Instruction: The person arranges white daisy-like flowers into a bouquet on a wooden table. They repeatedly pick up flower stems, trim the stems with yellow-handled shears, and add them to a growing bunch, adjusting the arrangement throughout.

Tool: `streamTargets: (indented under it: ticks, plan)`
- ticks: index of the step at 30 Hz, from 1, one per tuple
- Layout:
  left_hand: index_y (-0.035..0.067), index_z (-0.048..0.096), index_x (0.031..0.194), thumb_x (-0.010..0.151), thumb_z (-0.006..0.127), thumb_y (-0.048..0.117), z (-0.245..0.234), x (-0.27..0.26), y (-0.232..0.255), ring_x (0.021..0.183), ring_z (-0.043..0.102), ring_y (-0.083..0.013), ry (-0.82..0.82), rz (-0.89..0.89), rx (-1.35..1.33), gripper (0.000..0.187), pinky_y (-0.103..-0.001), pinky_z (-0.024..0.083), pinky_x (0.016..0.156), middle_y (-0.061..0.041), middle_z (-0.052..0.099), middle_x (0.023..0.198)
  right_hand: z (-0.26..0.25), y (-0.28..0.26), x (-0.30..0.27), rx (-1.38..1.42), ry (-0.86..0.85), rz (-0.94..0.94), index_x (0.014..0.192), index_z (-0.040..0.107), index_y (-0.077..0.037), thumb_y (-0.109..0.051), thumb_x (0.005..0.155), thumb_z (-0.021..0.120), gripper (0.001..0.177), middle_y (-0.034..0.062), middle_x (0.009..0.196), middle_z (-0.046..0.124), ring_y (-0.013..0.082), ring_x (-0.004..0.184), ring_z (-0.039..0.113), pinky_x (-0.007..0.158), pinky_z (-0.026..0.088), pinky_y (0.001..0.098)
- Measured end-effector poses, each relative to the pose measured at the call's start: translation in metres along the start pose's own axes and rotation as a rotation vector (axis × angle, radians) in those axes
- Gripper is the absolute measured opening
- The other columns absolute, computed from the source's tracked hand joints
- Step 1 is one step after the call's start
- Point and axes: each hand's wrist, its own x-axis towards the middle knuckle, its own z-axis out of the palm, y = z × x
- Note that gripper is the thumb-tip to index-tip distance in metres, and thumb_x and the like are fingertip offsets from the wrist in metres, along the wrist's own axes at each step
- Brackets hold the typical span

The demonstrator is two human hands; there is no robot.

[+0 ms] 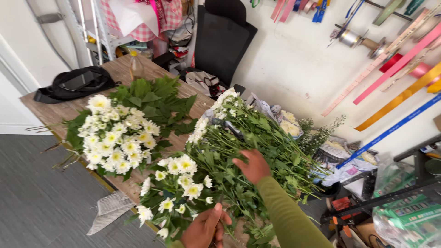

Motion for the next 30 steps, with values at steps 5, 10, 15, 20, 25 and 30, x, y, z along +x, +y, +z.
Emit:
streamTargets:
  ticks: [5,10,15,20,25,30]
  plan:
    - [0.004,0.068,0.11,0.092,0.037,0.081,0.002,0.066,-0.033,0.064,0.059,-0.0202,-0.138,-0.18,-0.177,0.085,-0.04,0.053,0.065,-0.005,0.052,0.072,-0.018,-0.018,0.029,0.054,-0.325,0.052,0.096,0.073,-0.001,-0.029,0.094,0.073,0.027,0.0186,0.084,0.075,0.0287,0.069,0.068,0.072,0.056,0.0433]
    - [0.004,0.062,0.106,0.092,0.033,0.086,0.033,0.121,-0.04,0.062,0.054,-0.0213,-0.422,-0.292,-0.568,0.088,-0.04,0.046,0.061,-0.005,0.048,0.072,-0.064,-0.021,0.012,0.399,-0.187,0.109,0.086,0.06,0.001,-0.016,0.094,0.065,0.02,0.0145,0.077,0.071,0.0193,0.065,0.072,0.062,0.056,0.0429]
    - [0.003,0.061,0.102,0.086,0.036,0.088,0.095,0.151,-0.011,0.062,0.048,-0.0207,-0.571,-0.365,-1.016,0.09,-0.037,0.045,0.055,-0.006,0.049,0.074,-0.109,-0.023,-0.024,0.433,-0.029,0.175,0.085,0.059,-0.002,-0.022,0.095,0.068,0.025,0.0114,0.075,0.067,0.0182,0.066,0.068,0.059,0.052,0.0409]
    - [0.008,0.055,0.095,0.087,0.033,0.084,0.136,0.16,0.032,0.055,0.042,-0.0172,-0.392,-0.169,-1.14,0.08,-0.034,0.042,0.047,-0.003,0.047,0.072,-0.127,-0.007,-0.044,0.676,0.136,0.301,0.085,0.059,-0.001,-0.023,0.097,0.069,0.028,0.0065,0.072,0.059,0.0161,0.064,0.059,0.059,0.049,0.0356]
    - [0.01,0.054,0.091,0.092,0.037,0.08,0.149,0.171,0.051,0.049,0.04,-0.0106,-0.489,-0.002,-1.102,0.072,-0.026,0.037,0.039,0.002,0.04,0.067,-0.119,0.028,-0.043,0.823,0.097,0.523,0.085,0.062,-0.003,-0.018,0.092,0.068,0.018,0.0044,0.066,0.058,0.0165,0.057,0.058,0.051,0.043,0.0319]
    - [0.011,0.046,0.082,0.088,0.038,0.083,0.147,0.178,0.051,0.048,0.038,-0.0113,-0.563,0.037,-1.072,0.073,-0.028,0.037,0.041,0.001,0.039,0.066,-0.096,0.062,-0.019,0.998,0.295,0.665,0.088,0.061,-0.002,-0.015,0.094,0.071,0.017,0.0033,0.07,0.057,0.0137,0.059,0.051,0.049,0.039,0.0295]
